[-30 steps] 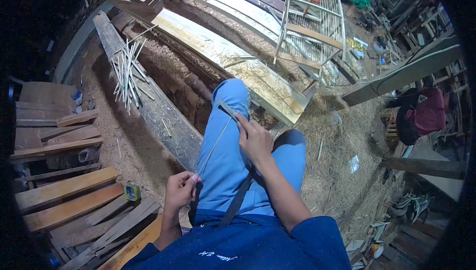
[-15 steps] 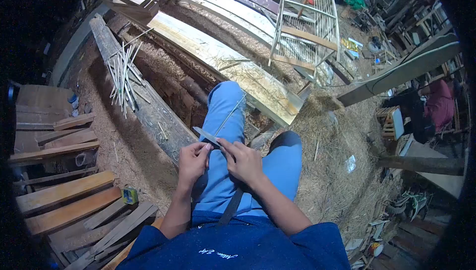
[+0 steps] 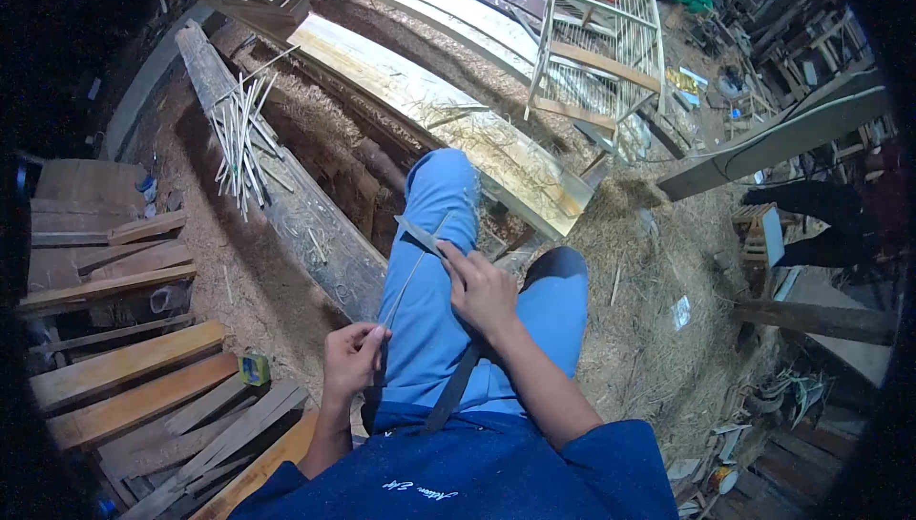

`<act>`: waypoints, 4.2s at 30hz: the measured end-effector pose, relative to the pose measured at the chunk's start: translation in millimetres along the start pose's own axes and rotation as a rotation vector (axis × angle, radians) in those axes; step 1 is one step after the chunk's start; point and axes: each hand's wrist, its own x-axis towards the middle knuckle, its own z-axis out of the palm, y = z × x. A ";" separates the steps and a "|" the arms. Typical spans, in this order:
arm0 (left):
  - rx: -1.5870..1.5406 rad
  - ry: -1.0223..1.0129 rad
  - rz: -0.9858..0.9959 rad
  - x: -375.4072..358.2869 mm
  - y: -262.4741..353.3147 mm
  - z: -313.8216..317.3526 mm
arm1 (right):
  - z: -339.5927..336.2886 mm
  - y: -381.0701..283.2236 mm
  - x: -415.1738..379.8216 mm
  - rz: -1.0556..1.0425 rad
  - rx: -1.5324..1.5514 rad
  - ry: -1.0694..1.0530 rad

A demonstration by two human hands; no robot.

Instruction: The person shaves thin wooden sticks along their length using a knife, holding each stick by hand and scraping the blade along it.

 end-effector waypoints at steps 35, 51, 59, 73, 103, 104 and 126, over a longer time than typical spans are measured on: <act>0.015 -0.012 0.055 36.3 8.8 29.7 | 1.8 1.7 -3.8 0.006 0.052 0.013; 0.009 -0.064 0.026 45.3 5.8 25.0 | 0.8 -4.6 -5.1 -0.051 0.094 0.000; 0.170 -0.120 0.064 77.4 21.4 35.1 | -7.3 -13.5 -21.8 -0.089 0.121 -0.096; -0.081 -0.220 -0.111 19.3 5.2 -2.5 | 3.6 18.9 12.5 0.015 -0.004 0.028; -0.030 -0.166 -0.040 31.3 8.2 5.2 | -6.3 1.1 -5.5 0.000 -0.023 -0.070; -0.029 -0.165 -0.042 25.2 6.8 1.9 | -5.9 3.2 -2.7 -0.002 -0.032 -0.050; -0.046 -0.062 0.051 83.3 15.6 42.6 | 0.2 -11.4 -9.9 -0.043 0.054 -0.077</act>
